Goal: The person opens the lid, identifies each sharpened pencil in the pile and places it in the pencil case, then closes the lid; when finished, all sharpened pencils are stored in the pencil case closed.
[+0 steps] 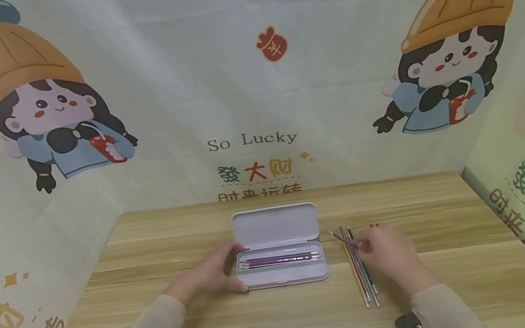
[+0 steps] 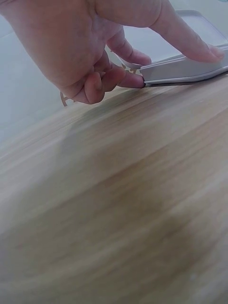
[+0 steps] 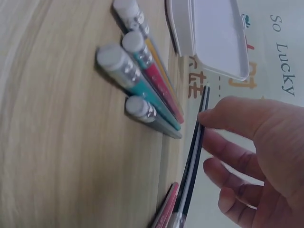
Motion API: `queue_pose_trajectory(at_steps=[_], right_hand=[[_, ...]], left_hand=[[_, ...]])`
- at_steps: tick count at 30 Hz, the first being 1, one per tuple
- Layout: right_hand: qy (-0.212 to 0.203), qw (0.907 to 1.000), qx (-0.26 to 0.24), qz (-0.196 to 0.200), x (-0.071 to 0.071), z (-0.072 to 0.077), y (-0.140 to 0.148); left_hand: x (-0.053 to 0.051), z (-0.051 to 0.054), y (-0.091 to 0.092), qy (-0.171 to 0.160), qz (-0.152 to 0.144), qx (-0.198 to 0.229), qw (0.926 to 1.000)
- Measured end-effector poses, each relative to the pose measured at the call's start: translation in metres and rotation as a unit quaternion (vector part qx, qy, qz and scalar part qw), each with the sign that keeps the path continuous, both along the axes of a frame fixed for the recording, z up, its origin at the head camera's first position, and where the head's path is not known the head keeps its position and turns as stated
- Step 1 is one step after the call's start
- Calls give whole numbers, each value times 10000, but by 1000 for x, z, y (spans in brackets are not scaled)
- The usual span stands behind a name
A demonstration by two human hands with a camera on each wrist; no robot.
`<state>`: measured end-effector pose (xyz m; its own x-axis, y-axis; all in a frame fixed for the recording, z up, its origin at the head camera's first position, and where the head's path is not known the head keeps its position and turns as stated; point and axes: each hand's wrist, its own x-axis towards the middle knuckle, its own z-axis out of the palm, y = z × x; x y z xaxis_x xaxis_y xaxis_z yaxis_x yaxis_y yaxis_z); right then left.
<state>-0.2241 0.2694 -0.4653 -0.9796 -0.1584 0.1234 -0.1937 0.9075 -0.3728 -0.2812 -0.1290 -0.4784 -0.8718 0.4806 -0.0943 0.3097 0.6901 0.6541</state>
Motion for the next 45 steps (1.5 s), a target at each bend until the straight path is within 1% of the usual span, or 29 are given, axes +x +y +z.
queue_pose_trajectory(at_steps=[6, 14, 16, 23, 25, 31, 34, 38, 42, 45], right_hand=[[294, 9990, 2, 349, -2, 0, -9], [442, 9968, -73, 665, -6, -1, -27], [455, 9960, -131, 764, -7, -2, -33], [713, 9919, -51, 1054, -15, -7, -51], [687, 9910, -41, 1152, -18, -7, -57], [431, 9890, 28, 1415, -29, -4, -76], [490, 9865, 49, 1565, -34, -2, -84], [586, 9826, 162, 1755, -42, -4, -94], [546, 9804, 202, 1881, -49, -5, -105], [472, 9808, 243, 1877, -51, 0, -115]], left_hand=[[1, 0, -1, 9, -19, -18, 10000], [0, -2, 0, 75, 14, -22, 10000], [1, -2, 0, 45, 21, -20, 10000], [2, -1, 1, 1, 25, -1, 10000], [3, 0, 1, -5, 23, 17, 10000], [2, 1, 2, -7, 35, 8, 10000], [2, 1, 3, 15, 14, 12, 10000], [2, 2, 4, 16, -8, -6, 10000], [2, 3, 4, 14, 8, -17, 10000], [2, 4, 4, 23, 42, -11, 10000]])
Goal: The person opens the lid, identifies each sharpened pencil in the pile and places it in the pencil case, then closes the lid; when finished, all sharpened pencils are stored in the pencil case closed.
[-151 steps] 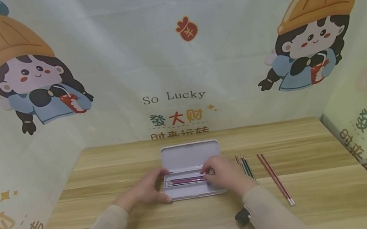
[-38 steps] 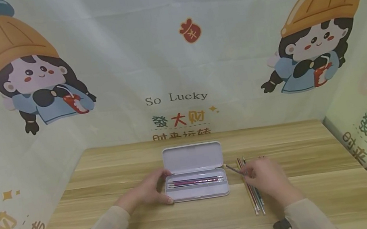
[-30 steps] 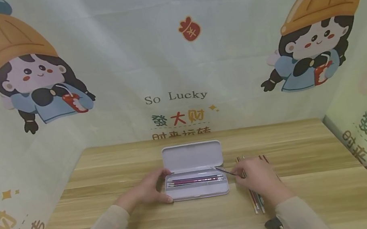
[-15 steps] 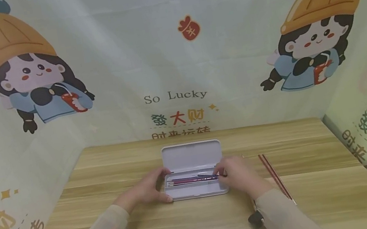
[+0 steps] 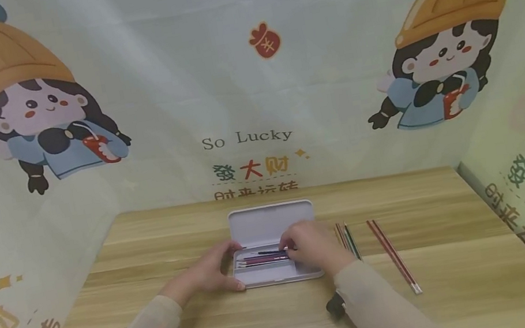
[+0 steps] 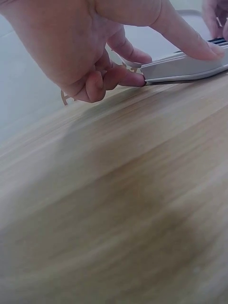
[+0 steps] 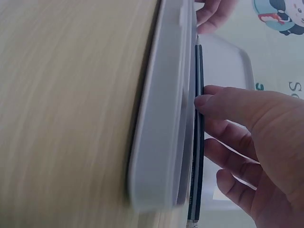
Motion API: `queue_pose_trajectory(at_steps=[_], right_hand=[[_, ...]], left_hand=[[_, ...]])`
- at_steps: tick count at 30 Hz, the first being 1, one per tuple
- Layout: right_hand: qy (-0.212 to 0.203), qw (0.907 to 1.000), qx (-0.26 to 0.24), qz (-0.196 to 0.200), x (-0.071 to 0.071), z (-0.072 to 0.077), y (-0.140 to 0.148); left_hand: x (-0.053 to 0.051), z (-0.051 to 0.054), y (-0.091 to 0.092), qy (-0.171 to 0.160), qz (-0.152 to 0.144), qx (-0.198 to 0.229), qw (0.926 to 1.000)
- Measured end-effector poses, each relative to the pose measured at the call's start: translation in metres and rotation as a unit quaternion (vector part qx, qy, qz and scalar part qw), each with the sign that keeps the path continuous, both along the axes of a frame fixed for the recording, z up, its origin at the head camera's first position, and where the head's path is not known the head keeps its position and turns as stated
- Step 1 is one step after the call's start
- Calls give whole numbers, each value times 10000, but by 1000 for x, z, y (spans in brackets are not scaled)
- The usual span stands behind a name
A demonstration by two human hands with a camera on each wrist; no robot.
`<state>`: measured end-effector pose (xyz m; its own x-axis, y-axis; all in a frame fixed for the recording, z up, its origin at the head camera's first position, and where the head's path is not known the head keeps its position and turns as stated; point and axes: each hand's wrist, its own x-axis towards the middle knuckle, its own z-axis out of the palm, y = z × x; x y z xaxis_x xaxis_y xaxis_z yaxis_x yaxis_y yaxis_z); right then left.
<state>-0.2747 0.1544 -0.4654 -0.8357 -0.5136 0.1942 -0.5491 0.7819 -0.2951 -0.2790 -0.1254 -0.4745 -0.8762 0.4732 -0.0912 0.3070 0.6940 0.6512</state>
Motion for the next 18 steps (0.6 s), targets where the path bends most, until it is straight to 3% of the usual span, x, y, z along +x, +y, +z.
queue_pose_trajectory(at_steps=[8, 18], right_hand=[[-468, 9987, 40, -194, -6, 4, -21], [-657, 9973, 60, -308, -12, 1, -29]], left_hand=[[-1, -1, -2, -2, 16, -58, 10000], [-1, -4, -3, -60, -1, 36, 10000]])
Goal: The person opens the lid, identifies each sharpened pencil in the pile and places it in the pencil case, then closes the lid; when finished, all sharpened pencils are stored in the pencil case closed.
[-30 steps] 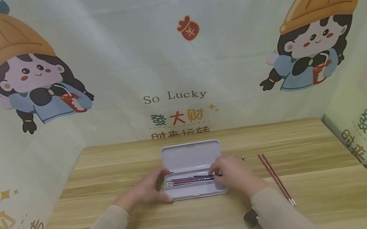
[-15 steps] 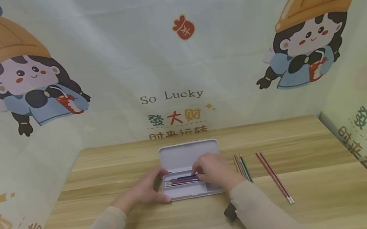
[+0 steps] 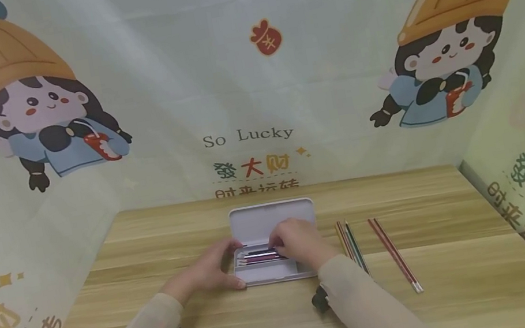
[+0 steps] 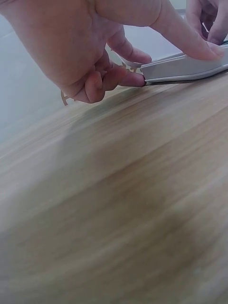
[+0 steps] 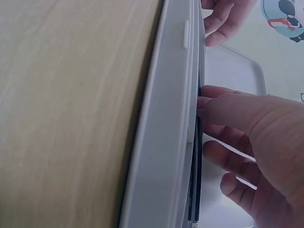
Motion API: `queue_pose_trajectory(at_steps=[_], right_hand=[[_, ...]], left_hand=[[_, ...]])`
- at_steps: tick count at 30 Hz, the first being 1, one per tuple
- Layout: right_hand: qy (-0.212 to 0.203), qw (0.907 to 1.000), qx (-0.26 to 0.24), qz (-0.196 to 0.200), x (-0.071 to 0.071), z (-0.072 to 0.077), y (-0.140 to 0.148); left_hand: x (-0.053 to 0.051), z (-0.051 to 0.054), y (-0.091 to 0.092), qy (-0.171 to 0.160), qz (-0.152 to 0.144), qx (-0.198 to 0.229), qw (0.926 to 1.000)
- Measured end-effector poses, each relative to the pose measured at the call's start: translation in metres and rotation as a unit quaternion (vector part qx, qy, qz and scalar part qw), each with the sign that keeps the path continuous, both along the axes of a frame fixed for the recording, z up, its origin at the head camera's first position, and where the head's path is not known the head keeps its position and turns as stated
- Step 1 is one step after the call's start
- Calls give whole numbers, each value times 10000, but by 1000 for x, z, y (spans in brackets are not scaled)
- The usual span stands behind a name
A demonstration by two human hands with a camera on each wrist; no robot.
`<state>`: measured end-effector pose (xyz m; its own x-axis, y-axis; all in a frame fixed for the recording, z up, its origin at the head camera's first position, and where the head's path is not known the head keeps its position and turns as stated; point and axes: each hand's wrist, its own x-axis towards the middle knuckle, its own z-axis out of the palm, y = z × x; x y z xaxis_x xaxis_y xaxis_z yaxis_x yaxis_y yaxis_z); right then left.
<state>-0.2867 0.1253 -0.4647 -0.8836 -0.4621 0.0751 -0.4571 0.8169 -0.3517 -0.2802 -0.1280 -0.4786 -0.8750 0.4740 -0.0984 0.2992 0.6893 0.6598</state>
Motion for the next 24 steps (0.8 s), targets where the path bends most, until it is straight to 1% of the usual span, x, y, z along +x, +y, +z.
queue_pose_trajectory(at_steps=[2, 9, 13, 16, 20, 24], right_hand=[[14, 10000, 2, 12, -1, 0, -1], [298, 9993, -30, 224, 1, -2, -5], [370, 9990, -117, 203, 5, -3, -2], [430, 9988, -177, 141, 9, -4, 3], [338, 9984, -456, 48, 17, -5, 13], [275, 9967, -762, -70, 26, -6, 27]], left_hand=[[0, 0, 0, 27, 3, -13, 10000], [-1, -2, -2, 66, -86, 28, 9999], [0, -2, -1, 48, -113, 76, 9999], [1, -1, -1, 70, -131, 4, 9999], [2, 0, -1, 35, -52, -90, 9999], [2, 2, 0, 0, -15, -51, 10000]])
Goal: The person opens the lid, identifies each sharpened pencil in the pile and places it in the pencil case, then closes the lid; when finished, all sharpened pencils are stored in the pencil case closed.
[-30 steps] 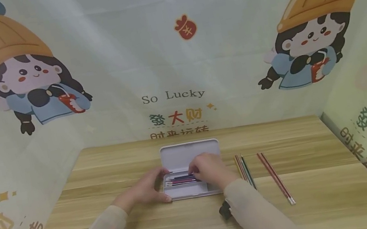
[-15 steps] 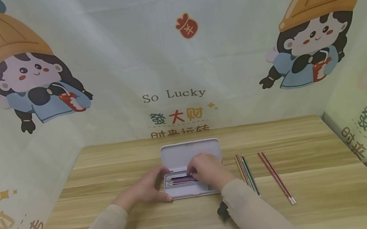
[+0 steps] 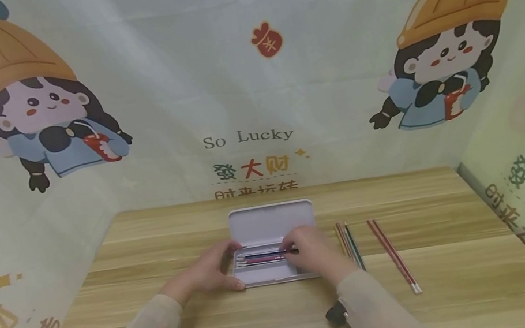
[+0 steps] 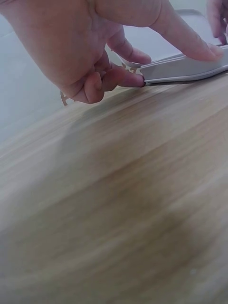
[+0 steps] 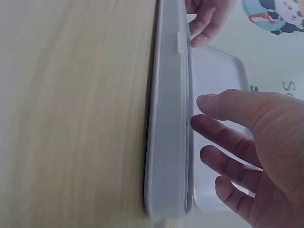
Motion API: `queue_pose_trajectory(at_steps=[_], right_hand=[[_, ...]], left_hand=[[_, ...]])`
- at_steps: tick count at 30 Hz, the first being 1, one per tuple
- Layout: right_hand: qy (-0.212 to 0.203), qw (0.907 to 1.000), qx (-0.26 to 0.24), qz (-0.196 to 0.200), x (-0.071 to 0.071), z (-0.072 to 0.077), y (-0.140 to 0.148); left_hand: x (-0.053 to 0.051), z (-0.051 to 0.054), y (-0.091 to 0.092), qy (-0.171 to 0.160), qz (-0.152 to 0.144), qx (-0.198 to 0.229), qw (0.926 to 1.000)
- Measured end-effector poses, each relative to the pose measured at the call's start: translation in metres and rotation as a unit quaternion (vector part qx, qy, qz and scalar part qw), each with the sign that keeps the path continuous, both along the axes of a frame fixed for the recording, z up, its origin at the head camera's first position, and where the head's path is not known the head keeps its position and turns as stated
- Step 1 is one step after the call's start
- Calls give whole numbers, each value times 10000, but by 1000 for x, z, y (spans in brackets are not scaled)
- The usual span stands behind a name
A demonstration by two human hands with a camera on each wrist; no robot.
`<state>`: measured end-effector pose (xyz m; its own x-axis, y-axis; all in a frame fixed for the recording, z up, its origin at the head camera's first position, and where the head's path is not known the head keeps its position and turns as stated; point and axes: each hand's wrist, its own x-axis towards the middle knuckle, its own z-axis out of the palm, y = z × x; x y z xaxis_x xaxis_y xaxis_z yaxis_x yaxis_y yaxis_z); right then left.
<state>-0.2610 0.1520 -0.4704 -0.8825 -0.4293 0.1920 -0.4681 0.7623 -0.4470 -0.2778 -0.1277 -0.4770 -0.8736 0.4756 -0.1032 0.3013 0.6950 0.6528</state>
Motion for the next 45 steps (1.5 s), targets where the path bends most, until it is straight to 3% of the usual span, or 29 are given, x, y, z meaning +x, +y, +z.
queue_pose_trajectory(at_steps=[12, 18, 24, 36, 45], right_hand=[[20, 9991, -267, -343, 21, -7, 55], [-44, 9971, 27, -757, 28, 2, 78], [54, 9968, 174, -779, 35, 1, 96], [-326, 9901, 154, -1353, 37, 2, 124], [-371, 9889, 266, -1414, 38, -3, 130]], left_hand=[[2, -4, 1, 5, 74, -75, 9999], [1, -1, 2, -2, 72, -19, 10000], [-2, -1, 3, 26, 50, 33, 10000], [-2, 0, 3, -10, 99, -55, 9999], [-2, 2, 2, 102, 61, -138, 9998]])
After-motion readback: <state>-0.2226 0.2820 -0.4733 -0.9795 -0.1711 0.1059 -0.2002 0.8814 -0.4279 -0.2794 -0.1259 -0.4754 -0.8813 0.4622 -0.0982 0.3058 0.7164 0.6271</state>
